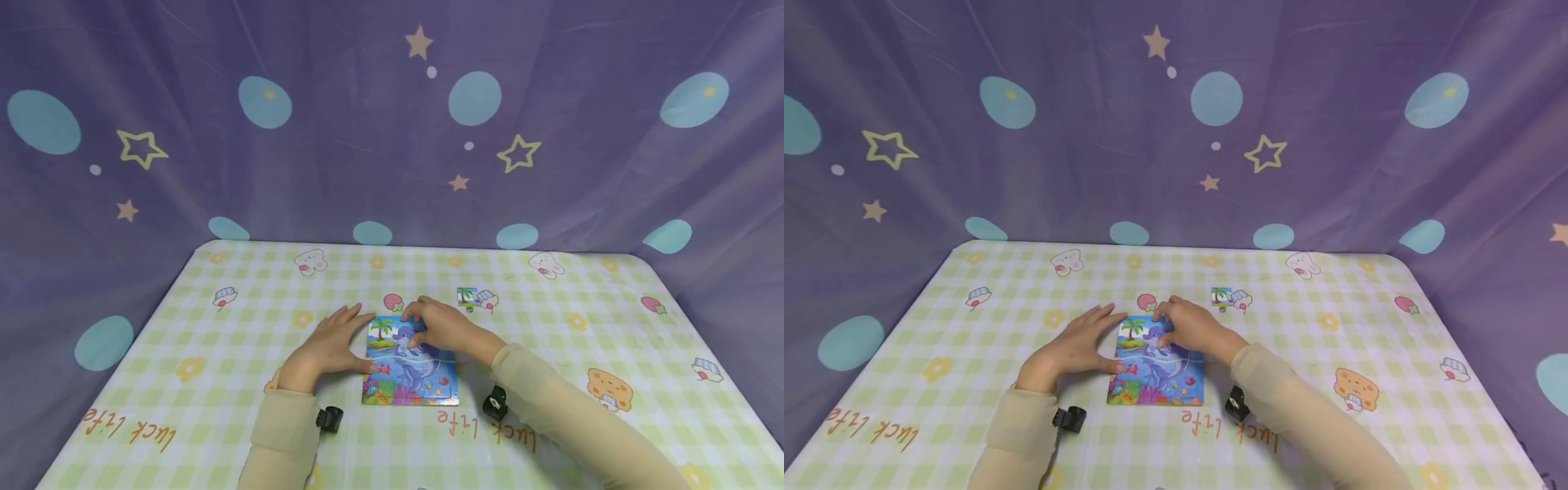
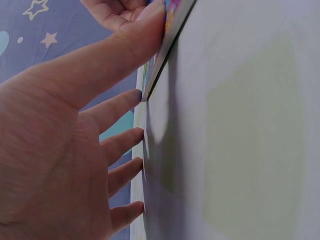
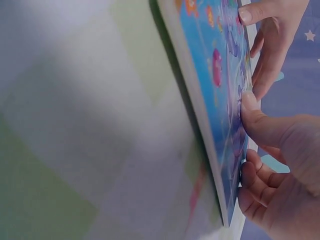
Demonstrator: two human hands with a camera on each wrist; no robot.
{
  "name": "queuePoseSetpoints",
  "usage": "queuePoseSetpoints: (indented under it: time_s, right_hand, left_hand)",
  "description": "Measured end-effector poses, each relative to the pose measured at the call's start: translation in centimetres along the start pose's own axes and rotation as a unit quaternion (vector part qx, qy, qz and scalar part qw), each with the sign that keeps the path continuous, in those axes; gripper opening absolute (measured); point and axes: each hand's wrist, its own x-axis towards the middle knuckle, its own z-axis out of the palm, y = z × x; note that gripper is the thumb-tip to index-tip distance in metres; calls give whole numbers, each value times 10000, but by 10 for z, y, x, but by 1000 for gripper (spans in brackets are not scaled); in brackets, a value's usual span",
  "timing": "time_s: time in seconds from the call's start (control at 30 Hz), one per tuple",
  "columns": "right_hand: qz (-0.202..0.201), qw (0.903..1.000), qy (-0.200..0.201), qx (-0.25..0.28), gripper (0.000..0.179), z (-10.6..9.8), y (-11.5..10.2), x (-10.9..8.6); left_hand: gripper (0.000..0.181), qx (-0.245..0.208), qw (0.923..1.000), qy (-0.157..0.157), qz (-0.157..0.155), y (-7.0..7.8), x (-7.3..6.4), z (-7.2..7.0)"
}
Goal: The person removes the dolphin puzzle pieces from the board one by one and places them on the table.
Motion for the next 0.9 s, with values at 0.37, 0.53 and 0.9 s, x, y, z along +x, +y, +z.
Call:
queuePoseSetpoints:
  time_s: [0.37,0.53,0.9]
  right_hand:
    - [1,10000,9,35,42,-1,-2,2]
    - [-175,9998,115,-22,41,-2,-3,0]
    - [-174,9995,228,111,40,1,-5,-4]
  left_hand:
    - [101,-11,10000,-19,-62,0,2,0]
    - [101,-30,10000,-34,-57,1,0,-1]
    - [99,-92,9999,-30,-64,2,-1,-1]
